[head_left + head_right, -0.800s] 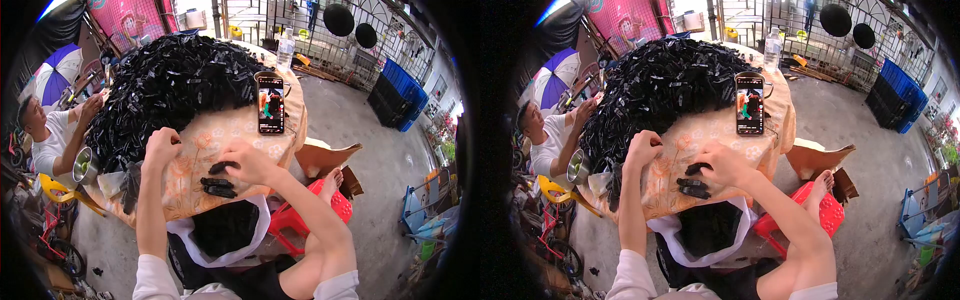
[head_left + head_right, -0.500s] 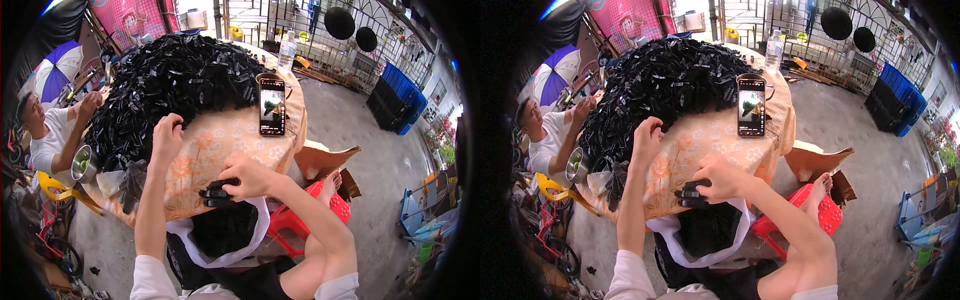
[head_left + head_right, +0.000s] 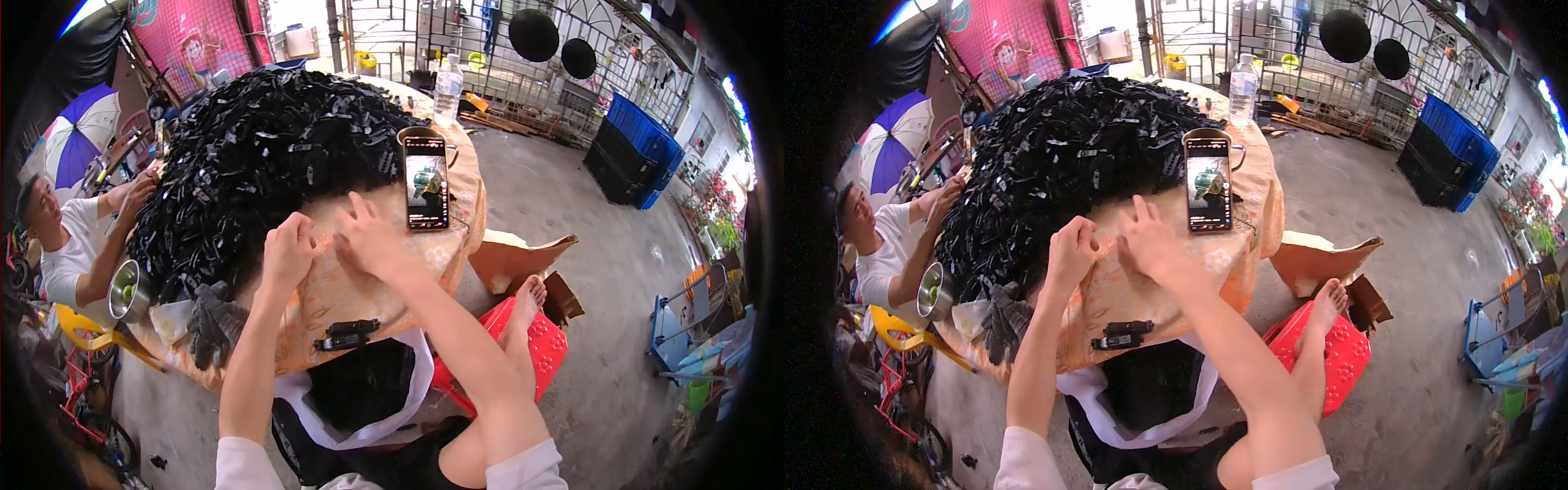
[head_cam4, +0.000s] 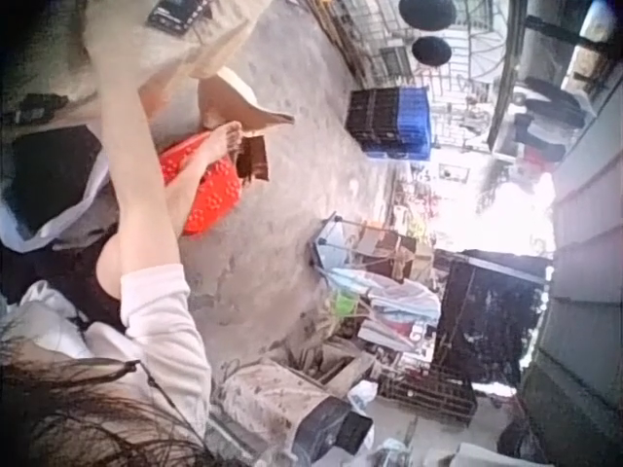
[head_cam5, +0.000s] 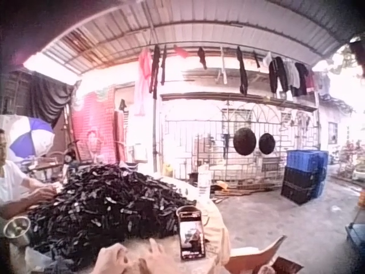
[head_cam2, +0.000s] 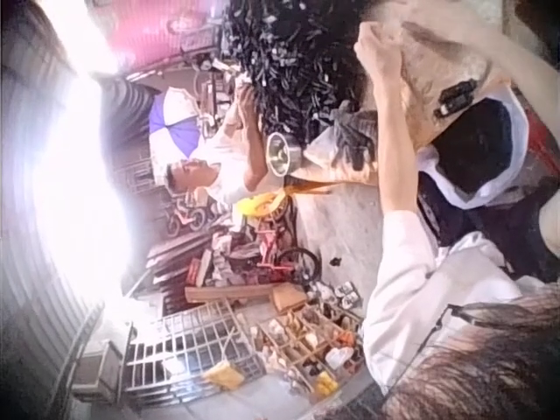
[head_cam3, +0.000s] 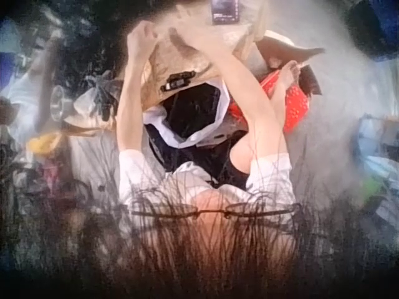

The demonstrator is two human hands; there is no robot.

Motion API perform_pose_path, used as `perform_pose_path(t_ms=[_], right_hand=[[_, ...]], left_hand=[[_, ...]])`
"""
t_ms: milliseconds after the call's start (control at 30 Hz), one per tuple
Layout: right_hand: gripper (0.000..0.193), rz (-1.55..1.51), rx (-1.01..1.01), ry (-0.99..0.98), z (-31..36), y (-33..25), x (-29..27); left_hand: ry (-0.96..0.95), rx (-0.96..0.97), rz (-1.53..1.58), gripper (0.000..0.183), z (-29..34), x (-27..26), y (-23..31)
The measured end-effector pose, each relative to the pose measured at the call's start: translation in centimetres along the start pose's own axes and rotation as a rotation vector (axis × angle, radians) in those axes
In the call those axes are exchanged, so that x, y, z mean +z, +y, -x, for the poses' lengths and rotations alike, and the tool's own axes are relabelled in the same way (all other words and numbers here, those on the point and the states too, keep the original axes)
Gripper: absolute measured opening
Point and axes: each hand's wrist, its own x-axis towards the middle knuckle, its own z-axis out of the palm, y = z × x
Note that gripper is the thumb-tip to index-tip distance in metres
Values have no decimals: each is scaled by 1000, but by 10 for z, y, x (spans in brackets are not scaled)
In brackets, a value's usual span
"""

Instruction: The person assembles small plastic components together by hand, stacks the assembled pieces on the table, and periodically interacts with a smartphone screen.

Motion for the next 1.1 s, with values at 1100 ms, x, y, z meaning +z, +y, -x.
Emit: perform_pose_path(t_ms=[1100], right_hand=[[18, -264, -326, -181, 48, -13, -53]], left_hand=[[30, 19, 116, 28, -3, 2, -7]])
